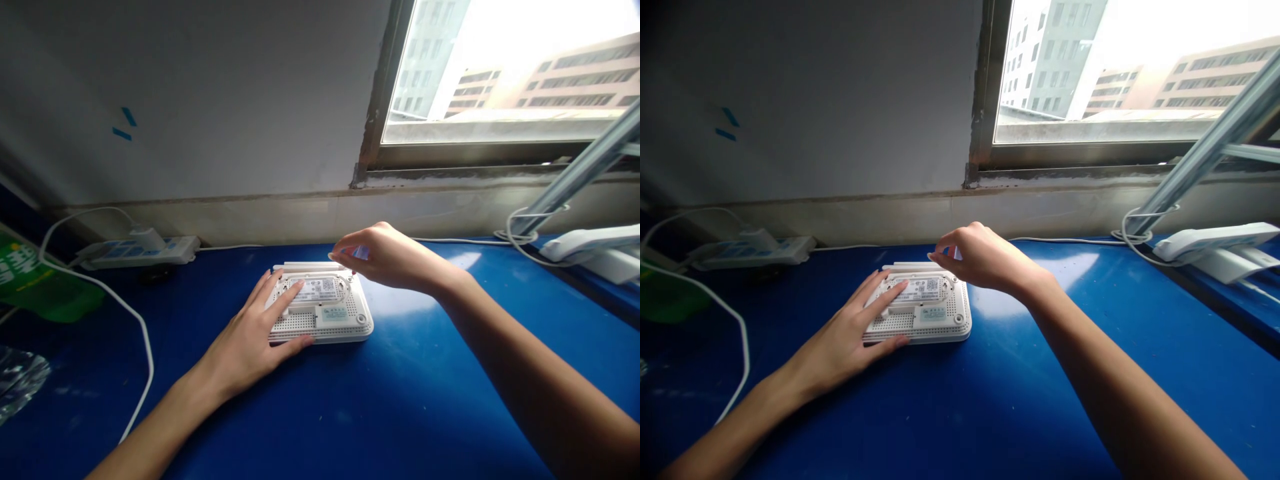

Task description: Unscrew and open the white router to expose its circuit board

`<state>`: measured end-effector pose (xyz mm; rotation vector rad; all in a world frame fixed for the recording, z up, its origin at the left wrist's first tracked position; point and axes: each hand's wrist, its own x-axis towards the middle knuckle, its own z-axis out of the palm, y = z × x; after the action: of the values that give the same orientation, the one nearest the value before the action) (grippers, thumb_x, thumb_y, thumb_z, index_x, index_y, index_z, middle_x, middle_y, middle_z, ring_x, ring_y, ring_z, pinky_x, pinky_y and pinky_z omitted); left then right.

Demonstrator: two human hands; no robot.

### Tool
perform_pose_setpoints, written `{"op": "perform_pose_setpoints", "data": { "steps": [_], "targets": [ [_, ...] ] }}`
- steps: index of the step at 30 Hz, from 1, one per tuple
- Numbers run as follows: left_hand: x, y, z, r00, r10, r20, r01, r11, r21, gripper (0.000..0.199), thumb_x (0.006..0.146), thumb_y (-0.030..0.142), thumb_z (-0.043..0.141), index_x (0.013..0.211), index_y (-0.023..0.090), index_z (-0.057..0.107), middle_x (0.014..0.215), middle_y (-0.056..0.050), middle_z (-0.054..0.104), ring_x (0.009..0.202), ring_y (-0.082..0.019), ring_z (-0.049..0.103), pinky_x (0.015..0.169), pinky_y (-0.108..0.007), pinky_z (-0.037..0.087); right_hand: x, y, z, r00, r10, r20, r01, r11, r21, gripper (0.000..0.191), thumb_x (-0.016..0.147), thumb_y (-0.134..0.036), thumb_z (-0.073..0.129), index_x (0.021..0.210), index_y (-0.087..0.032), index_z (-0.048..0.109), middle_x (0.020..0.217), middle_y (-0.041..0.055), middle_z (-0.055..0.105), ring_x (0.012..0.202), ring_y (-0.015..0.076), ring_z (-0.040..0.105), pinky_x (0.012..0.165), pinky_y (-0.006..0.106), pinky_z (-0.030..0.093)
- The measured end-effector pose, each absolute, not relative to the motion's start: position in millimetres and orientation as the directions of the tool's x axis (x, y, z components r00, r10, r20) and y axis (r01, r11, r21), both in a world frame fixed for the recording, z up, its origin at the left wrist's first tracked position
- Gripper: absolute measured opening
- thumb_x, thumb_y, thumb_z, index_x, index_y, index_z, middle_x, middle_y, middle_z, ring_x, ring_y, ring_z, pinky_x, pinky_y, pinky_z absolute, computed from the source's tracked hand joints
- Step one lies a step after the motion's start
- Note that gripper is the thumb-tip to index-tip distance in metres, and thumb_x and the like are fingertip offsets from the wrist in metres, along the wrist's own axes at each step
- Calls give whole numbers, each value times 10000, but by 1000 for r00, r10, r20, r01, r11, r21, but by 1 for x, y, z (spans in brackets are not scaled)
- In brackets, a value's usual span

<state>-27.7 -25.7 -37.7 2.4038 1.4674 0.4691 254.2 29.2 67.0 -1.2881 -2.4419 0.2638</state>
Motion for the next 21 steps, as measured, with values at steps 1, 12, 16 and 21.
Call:
{"op": "perform_pose_setpoints", "data": {
  "steps": [1, 12, 16, 21],
  "targets": [
    [-27, -26, -38, 431, 893, 129, 798, -444, 406, 841, 947, 725, 633, 1666, 405, 340, 1791, -48, 167, 1643, -396, 145, 1280, -598, 327, 254, 30, 66, -513, 826, 235, 754, 564, -337, 270, 1027, -345, 617, 1041, -193, 840, 953, 73, 837, 761, 189, 751, 666, 274, 510],
    [-26, -27, -34, 437, 892, 117, 800, -445, 401, 847, 940, 752, 619, 1660, 385, 365, 1789, -70, 171, 1645, -401, 133, 1275, -618, 325, 262, 27, 70, -573, 794, 202, 707, 604, -367, 531, 925, -209, 687, 1455, -227, 663, 1164, 82, 814, 783, 162, 750, 652, 242, 541],
    [-27, -26, -33, 445, 888, 117, 796, -452, 402, 855, 936, 756, 621, 1658, 369, 378, 1788, -76, 174, 1645, -401, 136, 1276, -607, 333, 259, 31, 65, -548, 799, 246, 700, 599, -389, 305, 1021, -391, 639, 1135, -189, 837, 951, 82, 846, 742, 191, 774, 663, 270, 554],
    [-28, -25, -34, 441, 892, 99, 803, -441, 401, 858, 933, 765, 615, 1665, 416, 336, 1793, -51, 155, 1646, -402, 125, 1274, -621, 330, 261, 33, 64, -562, 798, 218, 700, 600, -388, 388, 1013, -186, 584, 1370, -196, 735, 1061, 88, 841, 770, 166, 776, 667, 243, 546]
  ]
}}
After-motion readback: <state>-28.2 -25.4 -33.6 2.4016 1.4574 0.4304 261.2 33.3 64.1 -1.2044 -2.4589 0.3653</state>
